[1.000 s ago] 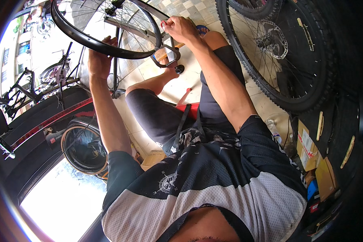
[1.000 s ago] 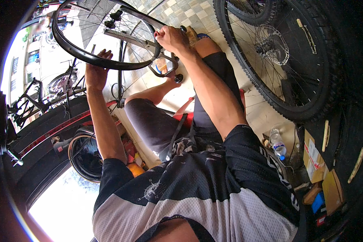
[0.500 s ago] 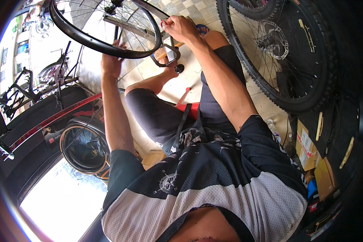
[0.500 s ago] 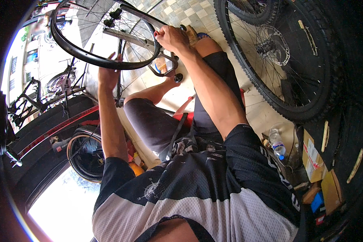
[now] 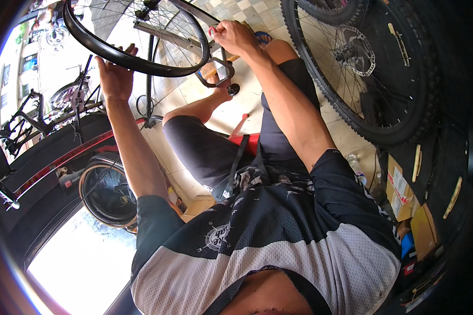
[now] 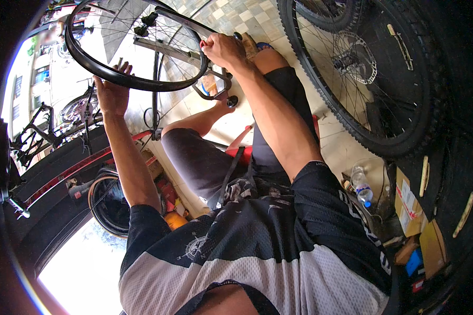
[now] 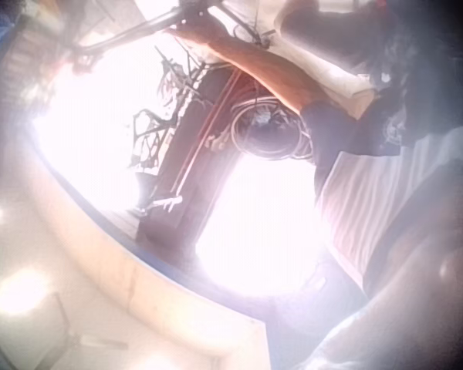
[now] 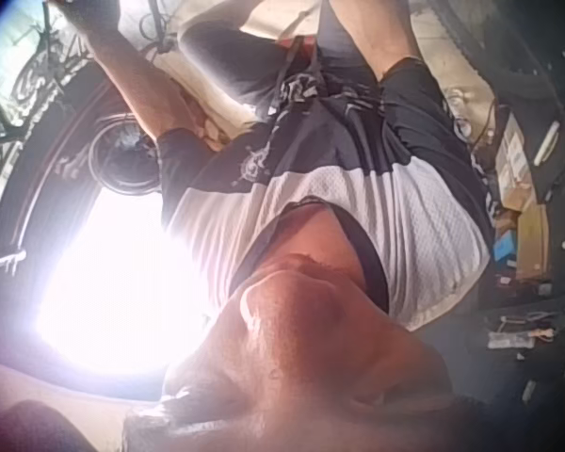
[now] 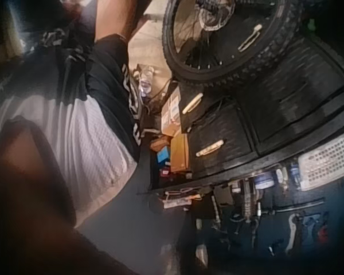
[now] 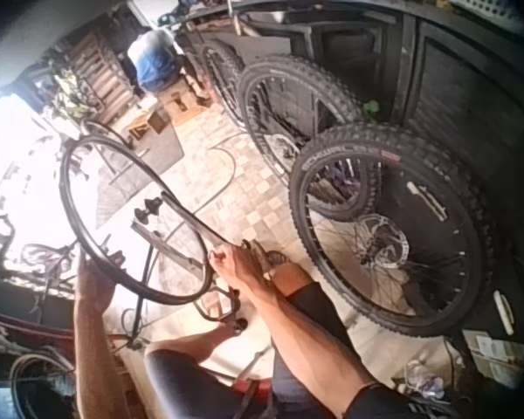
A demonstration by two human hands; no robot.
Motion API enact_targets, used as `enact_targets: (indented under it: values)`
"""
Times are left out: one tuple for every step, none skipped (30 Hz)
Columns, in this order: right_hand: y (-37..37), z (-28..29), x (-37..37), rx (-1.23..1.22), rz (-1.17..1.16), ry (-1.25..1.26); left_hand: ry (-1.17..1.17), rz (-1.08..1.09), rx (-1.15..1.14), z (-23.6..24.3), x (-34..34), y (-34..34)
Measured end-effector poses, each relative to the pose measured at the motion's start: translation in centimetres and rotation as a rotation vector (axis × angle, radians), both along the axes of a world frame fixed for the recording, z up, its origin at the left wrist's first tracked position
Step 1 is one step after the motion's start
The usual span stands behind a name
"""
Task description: The person uses a spoke wrench to adjust the tension of spokes on a bicycle wheel mounted in a truing stand. They rotate the wheel and make small adjustments to the nipples while checking alignment.
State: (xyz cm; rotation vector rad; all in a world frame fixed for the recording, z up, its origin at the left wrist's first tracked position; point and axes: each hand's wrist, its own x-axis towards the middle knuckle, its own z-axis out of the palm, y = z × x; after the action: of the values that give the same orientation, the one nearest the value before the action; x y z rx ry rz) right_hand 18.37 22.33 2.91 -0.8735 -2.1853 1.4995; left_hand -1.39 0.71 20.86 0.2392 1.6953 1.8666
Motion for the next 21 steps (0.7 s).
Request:
enact_targets:
  values:
    - [0.0, 0.0, 0.0, -0.004, 0.004, 0.001, 0.026, 0.044, 0.006, 0.6, 0.2, 0.2]
    - [0.0, 0.0, 0.0, -0.007, 0.007, 0.002, 0.023, 0.118, -0.013, 0.7, 0.6, 0.4]
    - [0.0, 0.0, 0.0, -0.015, 0.010, 0.001, 0.029, 0.168, -0.022, 0.6, 0.9, 0.7]
    - [0.0, 0.1, 0.0, -0.024, 0.012, 0.000, 0.035, 0.217, -0.032, 0.5, 1.0, 0.8]
    - [0.1, 0.1, 0.0, -0.049, 0.015, -0.023, 0.003, 0.205, -0.025, 0.2, 1.3, 0.8]
    - [0.1, 0.2, 0.0, -0.027, 0.019, -0.008, 0.002, 0.211, -0.044, -0.4, 1.6, 0.7]
    - [0.1, 0.3, 0.0, -0.020, 0.023, -0.017, 0.000, 0.203, -0.081, -1.2, 1.8, 0.6]
    - [0.1, 0.3, 0.1, -0.027, 0.029, -0.036, -0.003, 0.196, -0.115, -1.9, 2.0, 0.4]
    - [0.1, 0.3, 0.2, -0.010, 0.028, -0.034, -0.034, 0.175, -0.161, -2.7, 2.2, 0.2]
    - [0.1, 0.4, 0.2, -0.004, 0.028, -0.041, -0.019, 0.145, -0.191, -3.5, 2.5, -0.1]
    - [0.1, 0.5, 0.2, -0.007, 0.029, -0.056, -0.040, 0.143, -0.195, -4.2, 2.6, -0.3]
    - [0.1, 0.5, 0.1, -0.003, 0.029, -0.043, -0.063, 0.141, -0.198, -5.0, 2.7, -0.5]
    - [0.1, 0.5, 0.2, -0.008, 0.029, -0.040, -0.064, 0.120, -0.211, -5.5, 2.8, -0.7]
    - [0.1, 0.5, 0.2, -0.023, 0.030, -0.051, -0.065, 0.098, -0.225, -6.1, 2.9, -0.9]
    - [0.1, 0.5, 0.2, -0.011, 0.027, -0.040, -0.075, 0.094, -0.248, -6.6, 2.9, -1.0]
    - [0.1, 0.5, 0.1, -0.008, 0.024, -0.043, -0.066, 0.086, -0.247, -6.9, 2.8, -1.1]
    - [0.1, 0.5, 0.1, -0.017, 0.023, -0.064, -0.066, 0.096, -0.255, -7.4, 2.9, -1.2]
    - [0.1, 0.5, 0.1, -0.007, 0.020, -0.048, -0.066, 0.110, -0.266, -7.7, 2.9, -1.3]
    - [0.1, 0.5, 0.1, -0.008, 0.018, -0.051, -0.077, 0.122, -0.256, -7.9, 2.9, -1.4]
    - [0.1, 0.5, 0.0, -0.021, 0.016, -0.072, -0.079, 0.111, -0.251, -8.2, 2.9, -1.5]
    - [0.1, 0.6, 0.0, -0.008, 0.014, -0.052, -0.084, 0.105, -0.251, -8.4, 2.9, -1.5]
